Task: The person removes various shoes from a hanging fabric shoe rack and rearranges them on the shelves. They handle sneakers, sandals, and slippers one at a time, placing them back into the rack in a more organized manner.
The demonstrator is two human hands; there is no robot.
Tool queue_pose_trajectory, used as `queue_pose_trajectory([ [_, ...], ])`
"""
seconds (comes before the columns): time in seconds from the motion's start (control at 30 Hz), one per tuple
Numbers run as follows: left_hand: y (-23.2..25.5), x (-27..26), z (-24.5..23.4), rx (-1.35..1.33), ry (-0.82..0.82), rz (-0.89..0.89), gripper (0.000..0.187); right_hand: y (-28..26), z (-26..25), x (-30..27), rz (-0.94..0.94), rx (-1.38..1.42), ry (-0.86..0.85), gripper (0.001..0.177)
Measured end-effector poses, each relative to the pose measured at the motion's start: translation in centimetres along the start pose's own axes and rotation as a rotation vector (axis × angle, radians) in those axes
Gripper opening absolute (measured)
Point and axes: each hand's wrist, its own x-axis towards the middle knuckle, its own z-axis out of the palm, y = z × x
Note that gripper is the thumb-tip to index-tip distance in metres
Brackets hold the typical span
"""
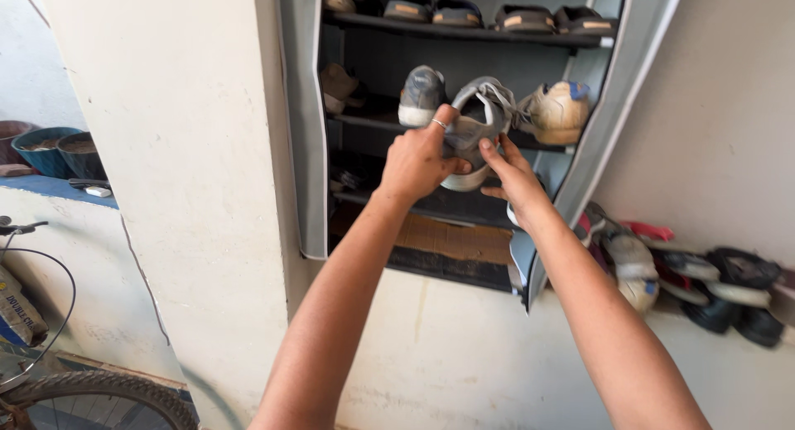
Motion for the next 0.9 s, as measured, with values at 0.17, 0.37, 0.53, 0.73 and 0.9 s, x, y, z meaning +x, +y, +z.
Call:
queue_pose_trajectory([
  [0.17, -1.3, 3.2, 3.4, 0.019, 0.065, 0.001, 0.075, 0.9, -2.2, 4.3, -0.088, -0.087, 0.047, 0.086],
  [0.37, -2.7, 8.3, 8.3, 0.098, 0.076, -0.043, 0.075, 2.9, -4.4, 9.8, -0.25, -0.329, 0.097, 0.087],
  [0.53, -4.0, 10.6, 10.8, 0.111, 0.083, -0.107, 0.078, 5.2, -5.5, 13.3, -0.275, -0.415, 0.041, 0.093],
  [0.73, -5.4, 12.6, 13.1, 0.132, 0.058, -0.152, 0.081, 7.3, -5.3, 15.8, -0.321, -0.496, 0.049, 0.105],
  [0.9, -6.3, 14.1, 14.4, 0.138, 0.072, -0.146, 0.085, 6.6, -4.9, 16.7, -0.276, -0.467, 0.066, 0.117],
])
